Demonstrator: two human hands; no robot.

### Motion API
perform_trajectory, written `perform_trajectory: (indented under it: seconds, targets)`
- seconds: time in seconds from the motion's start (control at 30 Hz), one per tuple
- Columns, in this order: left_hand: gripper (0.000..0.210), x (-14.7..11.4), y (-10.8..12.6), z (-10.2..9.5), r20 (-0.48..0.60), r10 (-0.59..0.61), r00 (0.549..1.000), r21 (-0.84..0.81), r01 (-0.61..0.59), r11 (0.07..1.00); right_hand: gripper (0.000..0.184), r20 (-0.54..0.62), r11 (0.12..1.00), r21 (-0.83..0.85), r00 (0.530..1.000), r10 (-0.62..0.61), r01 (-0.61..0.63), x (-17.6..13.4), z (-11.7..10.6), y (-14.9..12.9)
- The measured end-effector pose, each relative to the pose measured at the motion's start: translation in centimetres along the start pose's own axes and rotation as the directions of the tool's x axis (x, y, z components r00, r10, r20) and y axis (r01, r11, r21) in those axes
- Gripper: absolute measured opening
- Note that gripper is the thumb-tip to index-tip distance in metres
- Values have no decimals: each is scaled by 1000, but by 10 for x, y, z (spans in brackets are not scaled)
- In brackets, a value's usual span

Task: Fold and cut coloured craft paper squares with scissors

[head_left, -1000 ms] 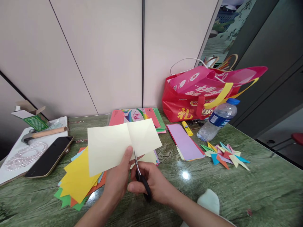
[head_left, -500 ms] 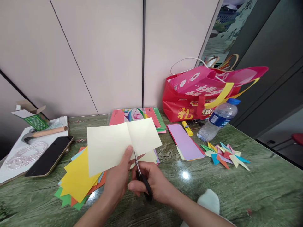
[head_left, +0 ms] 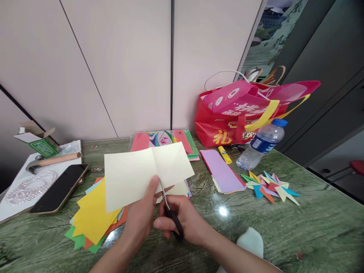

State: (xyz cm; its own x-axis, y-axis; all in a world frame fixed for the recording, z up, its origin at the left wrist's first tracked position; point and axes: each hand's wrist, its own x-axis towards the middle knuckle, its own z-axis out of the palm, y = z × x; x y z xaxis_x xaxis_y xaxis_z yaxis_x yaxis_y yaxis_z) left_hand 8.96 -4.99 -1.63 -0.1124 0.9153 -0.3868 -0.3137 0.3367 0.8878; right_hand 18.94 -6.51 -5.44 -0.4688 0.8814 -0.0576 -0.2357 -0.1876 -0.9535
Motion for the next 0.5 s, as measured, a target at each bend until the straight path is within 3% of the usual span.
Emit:
perform_trajectory:
  seconds: [0.27, 0.5]
  targets:
    - [51, 1, -1, 0, 0, 76, 997, -57, -76, 995, 49, -1, 1000, -1, 1000, 11, -11, 0, -1, -1]
    - [50, -2, 4, 3, -81, 129, 988, -159, -141, 977, 46, -12, 1000, 12, 1000, 7, -7, 1, -1, 1]
